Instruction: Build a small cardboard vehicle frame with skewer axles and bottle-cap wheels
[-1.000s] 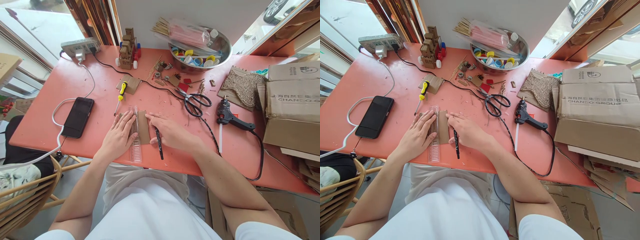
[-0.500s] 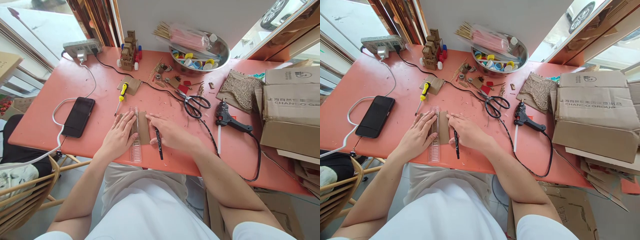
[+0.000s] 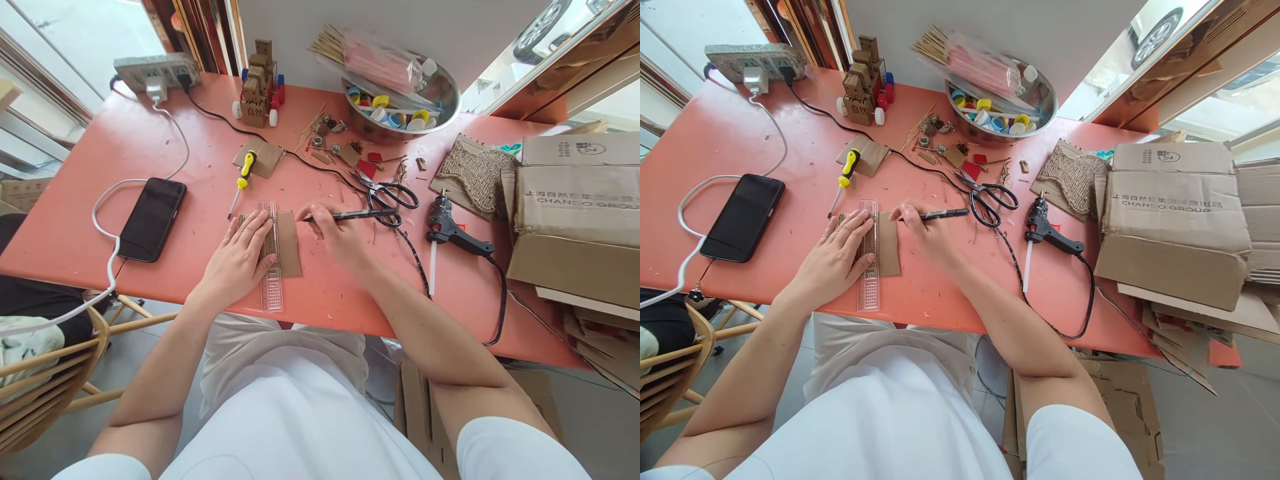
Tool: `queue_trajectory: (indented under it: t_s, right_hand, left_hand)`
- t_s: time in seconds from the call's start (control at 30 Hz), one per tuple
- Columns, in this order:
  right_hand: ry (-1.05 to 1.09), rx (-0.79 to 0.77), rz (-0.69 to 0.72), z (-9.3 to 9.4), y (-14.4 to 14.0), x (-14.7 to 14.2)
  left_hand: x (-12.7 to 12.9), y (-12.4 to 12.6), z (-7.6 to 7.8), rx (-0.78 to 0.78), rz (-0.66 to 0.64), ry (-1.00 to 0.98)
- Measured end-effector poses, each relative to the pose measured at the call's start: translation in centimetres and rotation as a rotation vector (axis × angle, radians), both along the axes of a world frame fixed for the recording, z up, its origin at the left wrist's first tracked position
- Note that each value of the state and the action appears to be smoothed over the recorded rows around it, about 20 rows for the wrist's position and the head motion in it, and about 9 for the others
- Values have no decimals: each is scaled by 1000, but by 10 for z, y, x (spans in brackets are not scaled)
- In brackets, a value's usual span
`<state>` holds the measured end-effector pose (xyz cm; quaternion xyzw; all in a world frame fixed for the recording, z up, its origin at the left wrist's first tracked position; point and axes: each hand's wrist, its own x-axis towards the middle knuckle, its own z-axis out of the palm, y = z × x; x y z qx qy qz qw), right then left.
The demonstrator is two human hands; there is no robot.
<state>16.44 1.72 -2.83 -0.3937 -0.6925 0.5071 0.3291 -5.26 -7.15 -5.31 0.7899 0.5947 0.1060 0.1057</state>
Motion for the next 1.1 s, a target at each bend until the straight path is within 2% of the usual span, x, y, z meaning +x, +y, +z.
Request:
queue_trajectory:
  t_s: [0.1,0.2,0.4,0.6,1.1]
  right_hand:
    - [44,-129,8,-7,6,-13]
    - [57,-159,29,-11,11,-22]
    - [-16,-92,-34,-16,18,-33]
    - [-62,-26,-15,-18,21,-33]
    - [-100,-24,-20,-16,22,-36]
  left_hand:
    - [1,0,-1,5,4,1]
    - [2,0,-1,6,5,-1]
    - [4,1,-1,2,0,-1]
    - [5,0,-1,5,4,-3]
    - [5,0,-1,1,6,2]
